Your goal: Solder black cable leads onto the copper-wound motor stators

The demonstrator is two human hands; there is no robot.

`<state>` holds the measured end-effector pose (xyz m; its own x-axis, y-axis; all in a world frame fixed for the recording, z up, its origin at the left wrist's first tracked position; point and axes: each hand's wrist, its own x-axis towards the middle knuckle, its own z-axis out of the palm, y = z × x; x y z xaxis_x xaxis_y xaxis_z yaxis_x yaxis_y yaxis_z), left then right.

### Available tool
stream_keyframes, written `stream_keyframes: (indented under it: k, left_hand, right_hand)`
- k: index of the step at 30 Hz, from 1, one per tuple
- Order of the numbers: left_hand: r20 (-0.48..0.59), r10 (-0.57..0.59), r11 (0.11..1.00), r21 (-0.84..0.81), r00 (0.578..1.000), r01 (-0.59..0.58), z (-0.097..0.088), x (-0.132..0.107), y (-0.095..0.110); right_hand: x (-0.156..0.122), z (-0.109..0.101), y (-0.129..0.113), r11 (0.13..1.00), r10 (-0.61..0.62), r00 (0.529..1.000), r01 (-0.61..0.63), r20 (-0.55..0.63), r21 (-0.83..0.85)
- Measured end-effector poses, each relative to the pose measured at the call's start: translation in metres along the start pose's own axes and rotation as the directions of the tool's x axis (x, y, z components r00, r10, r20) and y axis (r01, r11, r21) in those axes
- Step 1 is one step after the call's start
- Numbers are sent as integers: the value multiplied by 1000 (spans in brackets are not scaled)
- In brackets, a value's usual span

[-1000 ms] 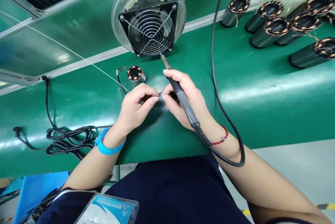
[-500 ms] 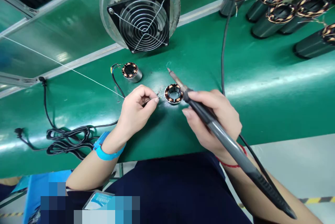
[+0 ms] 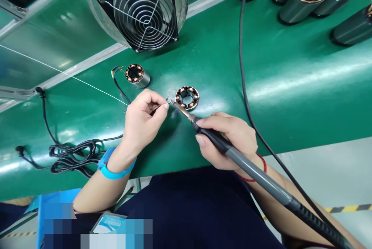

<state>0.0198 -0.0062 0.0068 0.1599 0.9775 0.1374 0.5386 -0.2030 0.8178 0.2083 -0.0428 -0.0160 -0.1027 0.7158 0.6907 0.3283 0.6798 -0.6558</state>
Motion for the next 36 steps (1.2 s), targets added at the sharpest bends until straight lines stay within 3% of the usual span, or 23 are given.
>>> stream_keyframes:
  k: [13,18,23,30,36]
  left_hand:
    - [-28,58,996,75,998,-56,-1,1,3]
    - [-40,83,993,84,996,-79,0,2,3]
    - [-43,122,987,112,992,-117,0,2,3]
    - [-59,206,962,196,977,-191,0,2,1]
    - [-90,265,939,250,960,-236,3,2,-1]
  right_hand:
    - [1,-3,-6,998,65,995,-64,75,-13]
    - [2,-3,-4,995,81,997,-81,-4,-62]
    - [11,0,-5,983,143,989,-138,34,-117]
    - [31,12,-8,942,304,944,-277,130,-191]
    - [29,19,-7,908,396,898,-353,192,-224]
